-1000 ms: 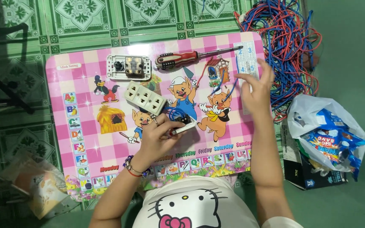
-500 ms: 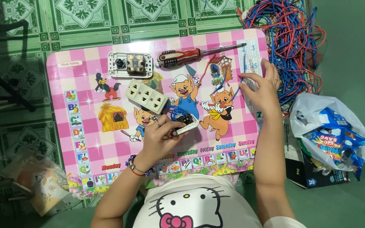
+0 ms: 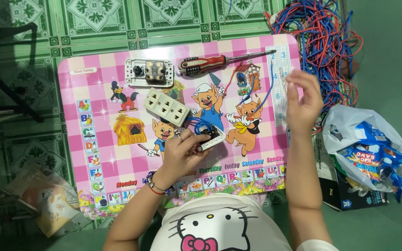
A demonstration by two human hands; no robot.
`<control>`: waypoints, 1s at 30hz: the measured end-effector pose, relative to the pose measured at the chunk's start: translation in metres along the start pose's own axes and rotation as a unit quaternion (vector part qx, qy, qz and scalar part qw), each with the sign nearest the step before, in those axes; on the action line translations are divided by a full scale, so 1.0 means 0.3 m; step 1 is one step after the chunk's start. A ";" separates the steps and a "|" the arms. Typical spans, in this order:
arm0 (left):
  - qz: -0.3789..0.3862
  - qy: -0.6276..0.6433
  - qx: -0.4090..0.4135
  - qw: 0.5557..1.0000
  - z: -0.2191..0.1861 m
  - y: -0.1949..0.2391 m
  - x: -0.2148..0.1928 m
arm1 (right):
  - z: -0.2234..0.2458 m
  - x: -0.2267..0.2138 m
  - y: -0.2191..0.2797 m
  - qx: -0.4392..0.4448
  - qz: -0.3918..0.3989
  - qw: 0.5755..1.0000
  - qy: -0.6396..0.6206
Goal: The person uses a screwdriver to tighten screws on a white electrical outlet, securing blue and red wires into the terminals. They manipulate the wires and the outlet on a pink patterned mat while working.
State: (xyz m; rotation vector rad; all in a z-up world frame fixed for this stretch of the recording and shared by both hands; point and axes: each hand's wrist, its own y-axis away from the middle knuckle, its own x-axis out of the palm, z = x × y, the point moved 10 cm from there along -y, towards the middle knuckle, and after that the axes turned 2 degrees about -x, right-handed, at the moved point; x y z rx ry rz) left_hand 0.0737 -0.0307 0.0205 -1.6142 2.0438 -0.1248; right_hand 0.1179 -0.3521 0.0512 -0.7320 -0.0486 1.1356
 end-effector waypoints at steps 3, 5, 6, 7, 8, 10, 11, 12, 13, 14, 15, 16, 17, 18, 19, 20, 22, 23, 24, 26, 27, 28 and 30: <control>-0.004 0.007 -0.007 1.000 -0.004 -0.009 -0.013 | 0.135 0.119 0.049 -0.056 0.158 0.983 -0.070; -0.007 0.012 -0.005 1.000 -0.018 -0.012 -0.026 | 0.319 0.234 0.099 -0.089 0.249 0.962 -0.071; -0.008 0.018 -0.001 1.000 -0.028 -0.016 -0.029 | 0.420 0.308 0.147 -0.120 0.334 0.932 -0.070; -0.009 0.018 -0.002 1.000 -0.012 -0.004 -0.025 | 0.475 0.348 0.149 -0.120 0.335 0.932 -0.070; -0.008 0.005 0.005 1.000 -0.003 0.008 -0.017 | 0.558 0.401 0.175 -0.189 0.359 0.914 -0.010; -0.006 -0.008 0.013 1.000 0.028 0.034 -0.001 | 0.613 0.489 0.234 -0.256 0.379 0.888 0.051; -0.010 -0.010 0.007 1.000 0.053 0.051 0.005 | 0.612 0.510 0.261 -0.297 0.343 0.888 0.080; -0.013 -0.012 0.001 1.000 0.078 0.069 0.011 | 0.612 0.531 0.291 -0.337 0.304 0.884 0.108; -0.014 -0.012 0.001 1.000 0.076 0.065 0.008 | 0.622 0.531 0.279 -0.338 0.305 0.884 0.108; -0.011 -0.014 0.006 1.000 0.071 0.061 0.007 | 0.637 0.522 0.261 -0.336 0.293 0.891 0.089; -0.010 -0.015 0.010 1.000 0.066 0.059 0.008 | 0.651 0.512 0.245 -0.335 0.282 0.896 0.070; -0.012 -0.015 0.009 1.000 0.042 0.043 -0.008 | 0.663 0.503 0.230 -0.335 0.284 0.896 0.069; 0.002 -0.004 0.017 1.000 0.012 0.026 -0.014 | 0.679 0.480 0.210 -0.337 0.264 0.902 0.056; 0.016 0.007 0.024 1.000 -0.018 0.009 -0.020 | 0.695 0.457 0.189 -0.338 0.245 0.908 0.043; 0.014 0.007 0.023 1.000 -0.010 0.012 -0.018 | 0.649 0.399 0.204 -0.338 0.246 0.907 0.041; 0.011 0.013 0.015 1.000 0.002 0.015 -0.016 | 0.584 0.356 0.214 -0.316 0.264 0.909 0.063; 0.008 0.019 0.006 1.000 0.002 0.012 -0.021 | 0.541 0.252 0.189 -0.293 0.283 0.909 0.083; 0.015 -0.010 0.031 0.999 -0.027 0.005 -0.021 | 0.563 0.160 0.126 -0.266 0.246 0.932 0.010; 0.023 -0.038 0.056 0.997 -0.056 -0.001 -0.020 | 0.579 0.067 0.065 -0.237 0.206 0.947 -0.064; 0.025 -0.036 0.056 0.997 -0.056 0.003 -0.016 | 0.622 0.071 0.020 -0.210 0.197 0.958 0.009; 0.030 -0.031 0.057 0.997 -0.056 0.003 -0.012 | 0.630 0.069 -0.008 -0.180 0.186 0.962 0.083; 0.030 -0.032 0.057 0.997 -0.057 -0.001 -0.011 | 0.549 0.071 0.024 -0.181 0.186 0.962 0.083; 0.005 0.027 0.009 1.000 -0.029 -0.011 -0.024 | 0.418 0.066 0.100 -0.227 0.179 0.953 0.085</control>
